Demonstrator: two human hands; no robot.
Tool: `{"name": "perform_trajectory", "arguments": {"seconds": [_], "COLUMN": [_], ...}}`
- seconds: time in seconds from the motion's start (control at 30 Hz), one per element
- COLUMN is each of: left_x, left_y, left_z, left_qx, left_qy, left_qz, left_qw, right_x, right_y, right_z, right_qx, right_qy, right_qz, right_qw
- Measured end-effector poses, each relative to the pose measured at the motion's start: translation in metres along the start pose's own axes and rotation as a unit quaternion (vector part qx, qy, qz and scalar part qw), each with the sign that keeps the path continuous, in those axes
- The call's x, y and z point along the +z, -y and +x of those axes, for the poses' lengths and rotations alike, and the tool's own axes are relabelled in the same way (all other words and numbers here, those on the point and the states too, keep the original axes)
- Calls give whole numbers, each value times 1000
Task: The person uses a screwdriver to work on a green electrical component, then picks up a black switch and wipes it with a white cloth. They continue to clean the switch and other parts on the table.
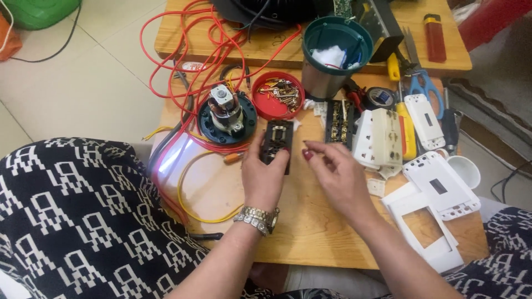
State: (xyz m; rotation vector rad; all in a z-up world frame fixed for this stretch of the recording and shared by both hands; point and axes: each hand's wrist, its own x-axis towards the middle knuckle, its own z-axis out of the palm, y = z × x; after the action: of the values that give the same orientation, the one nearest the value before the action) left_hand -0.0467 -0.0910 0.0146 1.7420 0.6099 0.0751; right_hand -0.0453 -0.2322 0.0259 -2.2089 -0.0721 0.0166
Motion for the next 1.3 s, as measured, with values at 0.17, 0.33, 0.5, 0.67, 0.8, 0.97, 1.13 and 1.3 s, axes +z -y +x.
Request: {"name": "perform_trajectory", "arguments": {"seconds": [0.17, 0.33, 0.5, 0.67, 0.8, 0.97, 1.13, 1.3], "left_x": [1, 3, 1, 1, 1, 3, 1, 3], "left_y": [8, 9, 2, 0, 1, 2, 5, 11], "left_z": [1, 2, -6, -8, -8, -8, -9, -7], "left_qx": [19, 16, -17, -25, -22, -13, -1, 4], "left_qy": [-50, -68, -67, -64, -69, -71, -78, -80], "left_qz": [23, 5, -14, -23, -34, -38, -46, -41], "left_qw": [998, 998, 997, 997, 997, 997, 996, 996], "right_x": [0, 9, 13, 9, 7, 20, 31, 34], "right_y": [5, 19, 9, 17, 20, 6, 12, -6], "right_z": [35, 64, 86, 80, 72, 55, 59, 73], "right_qx": [-146, -124, -113, -101, -101, -101, -114, -128], "right_qy": [-45, -17, 37, 51, 18, -54, -43, -16], "right_qz": [-214, -299, -324, -329, -295, -249, -211, -302], "right_qw": [965, 946, 939, 938, 950, 962, 970, 945]}}
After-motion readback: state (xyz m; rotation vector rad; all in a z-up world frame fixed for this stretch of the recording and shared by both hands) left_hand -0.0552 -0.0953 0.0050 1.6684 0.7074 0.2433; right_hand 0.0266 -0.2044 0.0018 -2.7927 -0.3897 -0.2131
